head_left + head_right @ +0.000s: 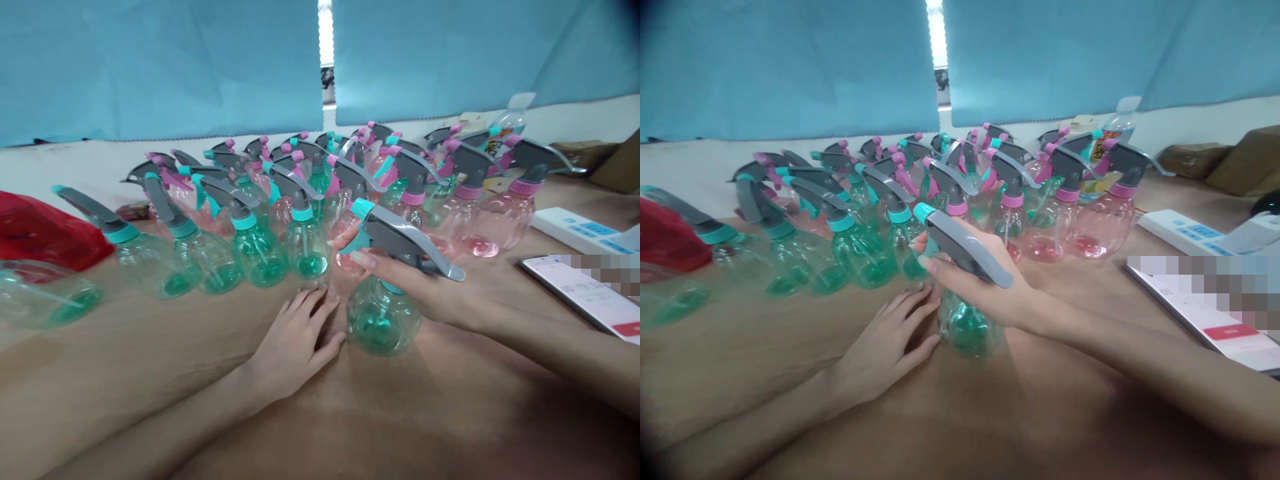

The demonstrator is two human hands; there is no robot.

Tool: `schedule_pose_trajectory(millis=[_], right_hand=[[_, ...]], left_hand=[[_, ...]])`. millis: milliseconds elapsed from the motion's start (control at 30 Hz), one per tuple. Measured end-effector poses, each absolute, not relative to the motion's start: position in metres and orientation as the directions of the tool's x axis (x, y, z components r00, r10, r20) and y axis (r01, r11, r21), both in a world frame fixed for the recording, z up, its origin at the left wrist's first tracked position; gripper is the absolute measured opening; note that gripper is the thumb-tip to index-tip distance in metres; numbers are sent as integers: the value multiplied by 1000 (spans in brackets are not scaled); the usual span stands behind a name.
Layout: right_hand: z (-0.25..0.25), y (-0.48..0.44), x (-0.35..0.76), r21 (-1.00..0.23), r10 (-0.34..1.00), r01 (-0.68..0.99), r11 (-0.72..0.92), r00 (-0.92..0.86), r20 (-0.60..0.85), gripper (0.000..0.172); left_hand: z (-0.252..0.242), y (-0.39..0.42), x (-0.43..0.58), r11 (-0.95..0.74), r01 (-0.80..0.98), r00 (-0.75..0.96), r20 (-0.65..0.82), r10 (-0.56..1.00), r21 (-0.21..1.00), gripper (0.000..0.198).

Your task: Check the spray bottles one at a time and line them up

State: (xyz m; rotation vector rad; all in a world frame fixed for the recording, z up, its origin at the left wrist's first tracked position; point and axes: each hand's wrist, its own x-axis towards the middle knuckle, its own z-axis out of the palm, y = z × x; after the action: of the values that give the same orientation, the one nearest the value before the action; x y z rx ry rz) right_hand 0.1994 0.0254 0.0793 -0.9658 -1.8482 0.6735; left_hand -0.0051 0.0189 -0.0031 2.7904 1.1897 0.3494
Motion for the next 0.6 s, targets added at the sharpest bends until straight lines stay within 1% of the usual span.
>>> schedule_pose_trajectory(millis=[100,300,400,600], right_hand=[[81,25,199,-812,850,269,518,-268,453,13],[78,26,201,-848,873,241,472,-259,412,7],[77,26,201,-856,877,224,465,-246,413,8],[76,25,201,-826,855,245,507,-266,445,13]], left_hand=[[-2,18,-5,-693,701,671,170,721,169,46],[-1,18,-5,-693,703,672,169,721,164,46],[-2,18,-5,-693,701,671,173,721,167,46],[-3,18,-6,-699,695,674,185,715,167,46]])
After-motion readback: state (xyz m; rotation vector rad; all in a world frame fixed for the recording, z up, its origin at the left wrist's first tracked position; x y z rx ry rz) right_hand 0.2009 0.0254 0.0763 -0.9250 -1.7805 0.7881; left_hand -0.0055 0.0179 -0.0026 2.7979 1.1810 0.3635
